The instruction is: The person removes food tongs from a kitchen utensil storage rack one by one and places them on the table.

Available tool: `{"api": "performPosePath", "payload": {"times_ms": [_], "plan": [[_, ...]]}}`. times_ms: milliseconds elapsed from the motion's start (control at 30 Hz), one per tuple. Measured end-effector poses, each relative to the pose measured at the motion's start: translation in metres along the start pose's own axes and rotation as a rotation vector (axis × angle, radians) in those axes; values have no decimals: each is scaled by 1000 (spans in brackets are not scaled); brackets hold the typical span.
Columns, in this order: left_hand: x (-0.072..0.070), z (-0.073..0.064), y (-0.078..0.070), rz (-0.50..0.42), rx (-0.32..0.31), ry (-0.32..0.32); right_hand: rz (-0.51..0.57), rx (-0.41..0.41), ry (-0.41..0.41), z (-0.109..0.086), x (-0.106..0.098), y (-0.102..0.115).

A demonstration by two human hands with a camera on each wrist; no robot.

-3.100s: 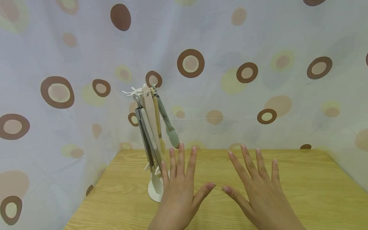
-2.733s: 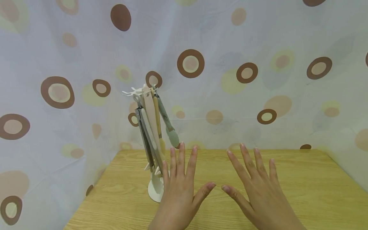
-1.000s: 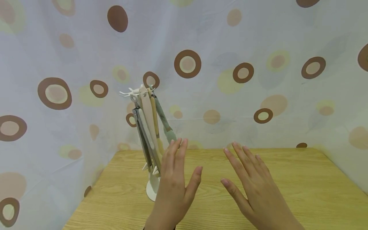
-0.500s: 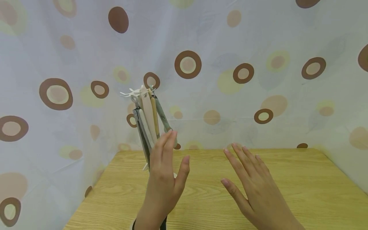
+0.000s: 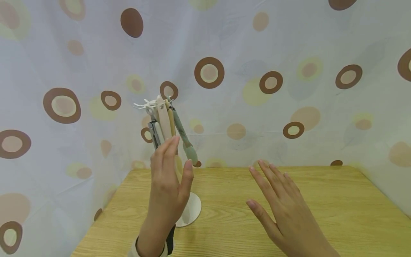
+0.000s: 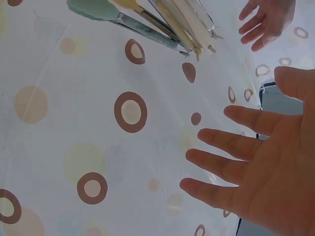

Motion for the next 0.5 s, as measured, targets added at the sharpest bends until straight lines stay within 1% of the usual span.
{"api": "performPosePath", "payload": {"times_ms": [67,300,400,500], "plan": [[-1,2,3,0,0,-9,-2,2,6,0,0,0],[-5,7,16,17,-10,-26,20,-37,-59,1,-1,2],[-7,11,22,23,-10,-32,19,-36,-56,1,0,2],[-9,18,28,28,2,-53,19,-36,-52,1,0,2]]}}
Point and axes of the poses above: each hand's wrist, its own z-axis towards the middle knuckle, its own x-axis out of the palm, y = z × x, the point moved 5 cm from there along z, towards the middle knuckle, and after that the axes turned 14 degrees about -y, right-handed, at the moved point
